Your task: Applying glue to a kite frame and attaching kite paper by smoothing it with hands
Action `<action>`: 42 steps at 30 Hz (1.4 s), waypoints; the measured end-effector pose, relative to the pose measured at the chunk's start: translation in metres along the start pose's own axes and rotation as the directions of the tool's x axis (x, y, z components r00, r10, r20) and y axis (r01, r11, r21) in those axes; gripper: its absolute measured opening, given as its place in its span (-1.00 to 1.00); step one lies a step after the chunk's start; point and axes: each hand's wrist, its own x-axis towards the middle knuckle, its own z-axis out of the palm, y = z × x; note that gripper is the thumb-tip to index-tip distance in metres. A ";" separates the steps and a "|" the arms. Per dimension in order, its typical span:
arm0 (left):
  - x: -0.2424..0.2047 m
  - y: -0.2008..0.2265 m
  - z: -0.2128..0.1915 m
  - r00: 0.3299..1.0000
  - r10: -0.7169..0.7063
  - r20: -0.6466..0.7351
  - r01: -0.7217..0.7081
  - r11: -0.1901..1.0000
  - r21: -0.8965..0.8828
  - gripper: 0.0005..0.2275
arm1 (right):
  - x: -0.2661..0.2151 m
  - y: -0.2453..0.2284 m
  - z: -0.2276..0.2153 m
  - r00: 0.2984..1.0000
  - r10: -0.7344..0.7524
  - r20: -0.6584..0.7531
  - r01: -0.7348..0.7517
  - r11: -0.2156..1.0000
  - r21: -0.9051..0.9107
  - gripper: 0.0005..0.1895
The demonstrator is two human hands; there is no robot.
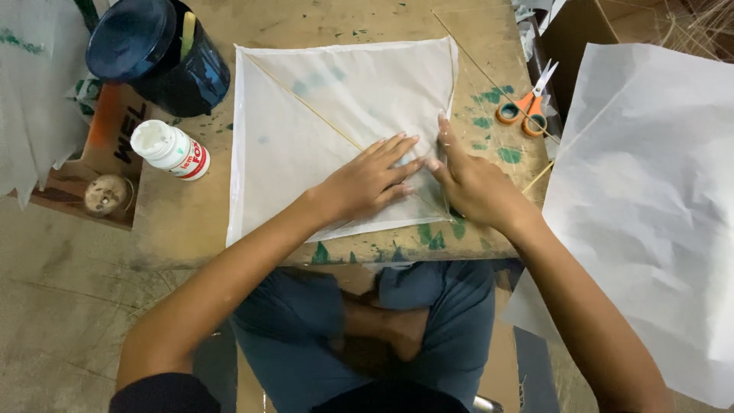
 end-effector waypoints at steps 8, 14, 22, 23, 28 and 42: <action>-0.005 -0.030 -0.016 0.962 -0.061 -0.266 -0.072 0.883 -0.463 -0.66 | -0.006 0.001 -0.016 0.991 -0.086 -0.098 0.095 0.991 0.090 -0.26; 0.004 -0.056 -0.024 0.915 -0.169 -0.366 0.037 0.939 -0.342 -0.71 | 0.016 0.030 -0.006 0.961 -0.025 -0.276 0.128 0.924 0.361 -0.34; 0.013 -0.046 -0.014 0.967 -0.229 -0.111 0.228 0.974 -0.021 -0.41 | 0.045 0.048 -0.003 0.900 -0.099 -0.424 0.265 0.898 0.352 -0.44; 0.011 -0.044 -0.015 0.969 -0.233 -0.088 0.232 0.972 -0.020 -0.41 | 0.049 0.052 -0.004 0.895 -0.100 -0.435 0.276 0.890 0.364 -0.45; -0.011 -0.022 -0.011 0.956 -0.295 -0.006 0.295 0.955 0.022 -0.39 | 0.057 0.071 0.004 0.881 -0.153 -0.448 0.303 0.909 0.286 -0.53; -0.052 0.061 -0.002 0.919 -0.394 0.001 0.393 0.918 -0.060 -0.36 | 0.015 0.049 -0.007 0.896 -0.233 -0.378 0.349 0.896 0.275 -0.38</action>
